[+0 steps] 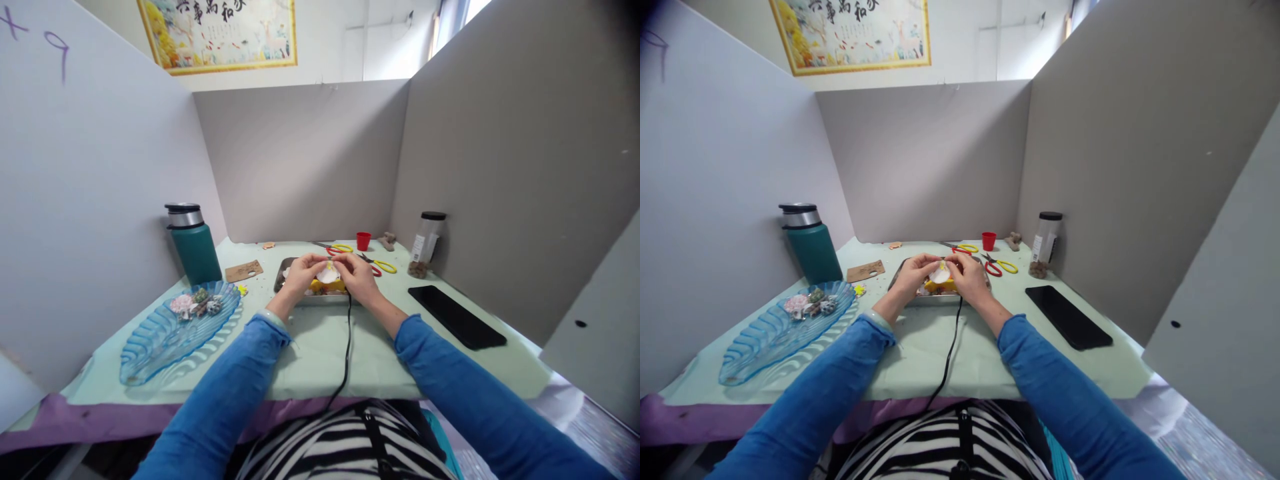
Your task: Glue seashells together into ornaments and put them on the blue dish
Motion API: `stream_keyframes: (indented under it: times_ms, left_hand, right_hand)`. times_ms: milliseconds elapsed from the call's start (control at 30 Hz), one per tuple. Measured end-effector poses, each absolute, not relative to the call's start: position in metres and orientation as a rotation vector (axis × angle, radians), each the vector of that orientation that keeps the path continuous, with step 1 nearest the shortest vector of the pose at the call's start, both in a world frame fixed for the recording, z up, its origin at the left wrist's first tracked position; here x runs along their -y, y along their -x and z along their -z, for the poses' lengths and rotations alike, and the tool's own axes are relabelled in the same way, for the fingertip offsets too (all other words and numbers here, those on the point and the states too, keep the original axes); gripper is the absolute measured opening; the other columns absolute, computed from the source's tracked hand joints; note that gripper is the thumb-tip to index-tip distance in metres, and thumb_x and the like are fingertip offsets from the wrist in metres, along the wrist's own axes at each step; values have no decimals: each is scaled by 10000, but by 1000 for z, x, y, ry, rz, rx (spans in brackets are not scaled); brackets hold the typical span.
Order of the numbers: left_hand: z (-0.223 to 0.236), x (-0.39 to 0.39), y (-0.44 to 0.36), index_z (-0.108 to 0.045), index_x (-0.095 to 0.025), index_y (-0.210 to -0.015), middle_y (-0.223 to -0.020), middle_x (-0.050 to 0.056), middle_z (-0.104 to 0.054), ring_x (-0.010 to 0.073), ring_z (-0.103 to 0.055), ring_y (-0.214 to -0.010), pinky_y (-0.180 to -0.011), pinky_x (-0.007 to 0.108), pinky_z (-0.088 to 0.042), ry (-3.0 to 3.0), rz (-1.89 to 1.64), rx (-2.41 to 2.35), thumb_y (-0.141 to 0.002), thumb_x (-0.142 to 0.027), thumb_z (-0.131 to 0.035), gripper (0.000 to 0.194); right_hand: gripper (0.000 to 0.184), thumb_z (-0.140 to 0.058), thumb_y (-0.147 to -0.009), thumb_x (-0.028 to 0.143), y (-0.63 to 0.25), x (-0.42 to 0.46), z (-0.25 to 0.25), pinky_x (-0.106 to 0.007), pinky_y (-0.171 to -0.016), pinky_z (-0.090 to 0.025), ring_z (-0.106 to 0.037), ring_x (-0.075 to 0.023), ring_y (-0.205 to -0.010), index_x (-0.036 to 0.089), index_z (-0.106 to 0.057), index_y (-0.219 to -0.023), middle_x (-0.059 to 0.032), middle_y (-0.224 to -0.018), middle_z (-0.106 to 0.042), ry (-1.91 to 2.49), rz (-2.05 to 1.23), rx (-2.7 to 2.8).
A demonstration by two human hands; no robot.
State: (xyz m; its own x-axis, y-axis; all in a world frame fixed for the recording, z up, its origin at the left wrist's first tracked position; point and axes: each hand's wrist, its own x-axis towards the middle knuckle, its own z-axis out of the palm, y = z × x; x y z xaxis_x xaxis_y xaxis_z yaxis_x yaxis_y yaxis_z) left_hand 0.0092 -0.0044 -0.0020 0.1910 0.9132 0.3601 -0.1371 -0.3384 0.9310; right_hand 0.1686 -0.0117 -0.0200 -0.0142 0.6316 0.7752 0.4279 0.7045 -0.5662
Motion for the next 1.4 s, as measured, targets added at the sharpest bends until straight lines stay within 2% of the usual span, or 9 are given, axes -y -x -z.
stream_keyframes:
  times_ms: [167, 267, 533, 833, 1100, 1400]
  left_hand:
    - [-1, 7, -10, -684, -122, -937, -780, 57, -659, 133, -578, -660, -581, 239, -460, -1497, -1291, -750, -682, -436, -717, 405]
    - [-1, 5, -10, -667, -127, -975, -817, 60, -656, 136, -583, -680, -574, 238, -469, -1470, -1313, -748, -658, -448, -736, 457]
    - [3, -2, -8, -641, -129, -775, -682, 15, -623, 114, -556, -603, -594, 252, -467, -1442, -1433, -861, -612, -414, -750, 346]
    - [1, -3, -6, -681, -121, -794, -720, 36, -652, 121, -569, -652, -629, 254, -466, -1501, -1461, -887, -624, -373, -739, 310]
    - [8, -13, -4, -667, -140, -743, -694, 31, -644, 128, -567, -649, -640, 255, -459, -1671, -1501, -1089, -663, -300, -682, 179]
    - [14, -21, -2, -666, -148, -759, -746, 56, -677, 136, -596, -646, -633, 256, -482, -1719, -1432, -1183, -631, -226, -742, 168]
  right_hand:
    - [207, -523, -850, 335, -169, 6, 23, -308, -672, -478, -619, -189, -736, 202, -668, -911, -44, -836, -689, 892, -258, 1576]
    - [207, -525, -850, 343, -170, 5, 24, -307, -675, -479, -620, -186, -739, 200, -664, -906, -45, -846, -687, 874, -287, 1542]
    - [231, -541, -844, 356, -169, 5, 23, -291, -662, -467, -603, -170, -723, 197, -650, -971, -39, -861, -678, 878, -318, 1542]
    - [155, -559, -830, 306, -170, 6, 22, -315, -723, -464, -606, -188, -772, 198, -665, -860, -43, -848, -679, 891, -212, 1534]
    - [117, -567, -804, 248, -171, 3, 22, -325, -751, -456, -597, -189, -788, 201, -674, -804, -40, -841, -658, 935, -139, 1600]
    - [147, -543, -792, 203, -172, 1, 24, -335, -759, -462, -597, -184, -787, 211, -681, -842, -42, -900, -672, 997, -133, 1641]
